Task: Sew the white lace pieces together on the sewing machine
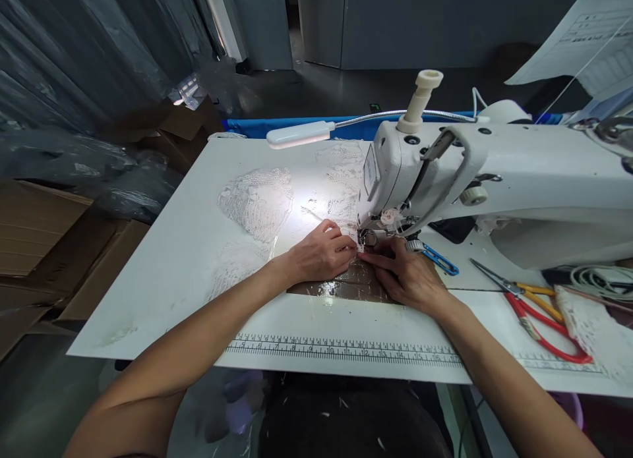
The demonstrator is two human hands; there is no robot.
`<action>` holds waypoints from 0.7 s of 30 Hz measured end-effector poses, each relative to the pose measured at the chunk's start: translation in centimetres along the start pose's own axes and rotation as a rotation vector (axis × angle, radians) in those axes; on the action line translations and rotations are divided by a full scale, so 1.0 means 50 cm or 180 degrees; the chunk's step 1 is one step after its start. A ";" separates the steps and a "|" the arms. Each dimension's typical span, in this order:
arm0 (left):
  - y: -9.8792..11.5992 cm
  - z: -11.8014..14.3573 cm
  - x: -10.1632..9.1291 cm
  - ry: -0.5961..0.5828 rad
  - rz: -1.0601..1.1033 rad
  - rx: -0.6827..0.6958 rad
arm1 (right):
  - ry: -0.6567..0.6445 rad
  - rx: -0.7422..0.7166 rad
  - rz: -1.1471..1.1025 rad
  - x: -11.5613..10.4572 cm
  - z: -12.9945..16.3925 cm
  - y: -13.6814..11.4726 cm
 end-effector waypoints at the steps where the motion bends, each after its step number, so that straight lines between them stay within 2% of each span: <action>1: 0.001 0.000 -0.002 0.0022 0.0023 -0.0003 | 0.0010 -0.0029 -0.0015 -0.002 -0.002 -0.005; 8: 0.004 -0.001 -0.019 0.0115 0.0136 -0.0048 | 0.0085 0.0008 0.0162 -0.009 -0.013 -0.019; 21: -0.003 -0.006 -0.013 -0.0207 0.0267 -0.0189 | -0.0118 0.0087 0.0250 0.009 -0.011 -0.028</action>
Point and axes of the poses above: each hand's wrist, its own z-axis away from the middle knuckle, its own x-axis out of the palm, y = z × x, the point moved 10 cm from there along -z, towards the middle knuckle, and after that the axes turned 11 degrees about -x, right-handed, at the moved point
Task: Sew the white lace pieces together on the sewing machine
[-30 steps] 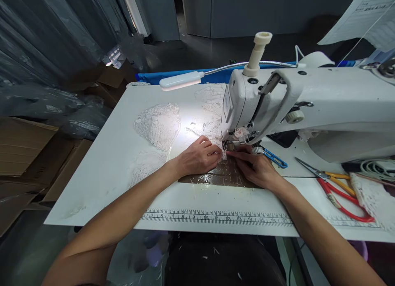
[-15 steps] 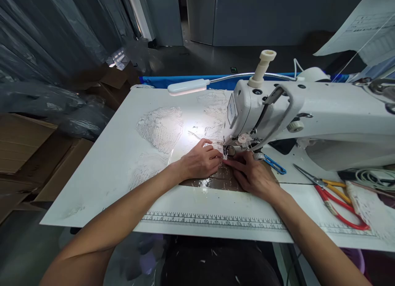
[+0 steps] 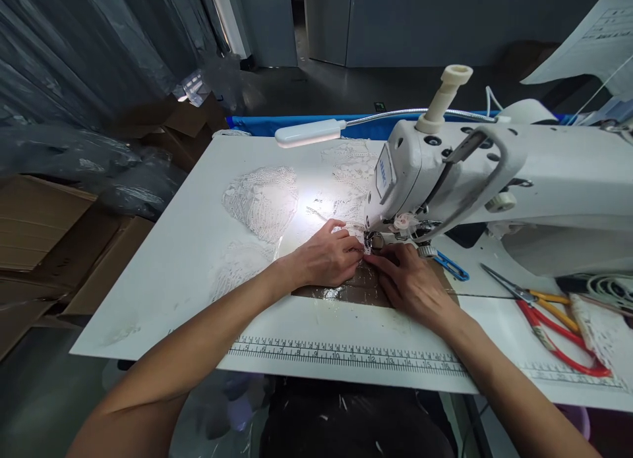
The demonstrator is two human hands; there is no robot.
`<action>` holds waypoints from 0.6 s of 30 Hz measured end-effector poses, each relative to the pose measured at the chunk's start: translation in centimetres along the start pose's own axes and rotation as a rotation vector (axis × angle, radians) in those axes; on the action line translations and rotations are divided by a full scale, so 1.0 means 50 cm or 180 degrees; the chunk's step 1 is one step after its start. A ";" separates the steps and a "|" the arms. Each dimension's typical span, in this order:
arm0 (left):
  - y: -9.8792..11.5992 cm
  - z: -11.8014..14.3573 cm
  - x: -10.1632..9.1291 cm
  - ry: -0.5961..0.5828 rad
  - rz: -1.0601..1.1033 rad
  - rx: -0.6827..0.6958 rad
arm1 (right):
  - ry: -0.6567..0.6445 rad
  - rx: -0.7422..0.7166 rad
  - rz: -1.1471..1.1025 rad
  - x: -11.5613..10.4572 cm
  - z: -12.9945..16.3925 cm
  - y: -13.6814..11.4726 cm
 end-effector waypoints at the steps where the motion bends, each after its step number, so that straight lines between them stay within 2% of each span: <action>1: 0.000 0.000 0.000 -0.0035 -0.0009 -0.0006 | -0.0031 0.0013 0.0006 0.000 -0.002 -0.002; 10: -0.010 -0.003 0.011 -0.0204 -0.0166 -0.0102 | -0.0363 0.0235 0.0277 0.011 -0.013 0.002; 18: -0.022 -0.011 0.020 -0.0253 -0.0295 -0.0301 | -0.0202 0.0414 0.0266 0.010 -0.010 0.000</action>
Point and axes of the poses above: each hand's wrist, its own z-axis away from the middle knuckle, its own x-axis out of the palm, y = z × x, the point moved 10 cm from there along -z, towards the middle knuckle, and after that the axes turned 11 degrees about -x, right-handed, at the moved point
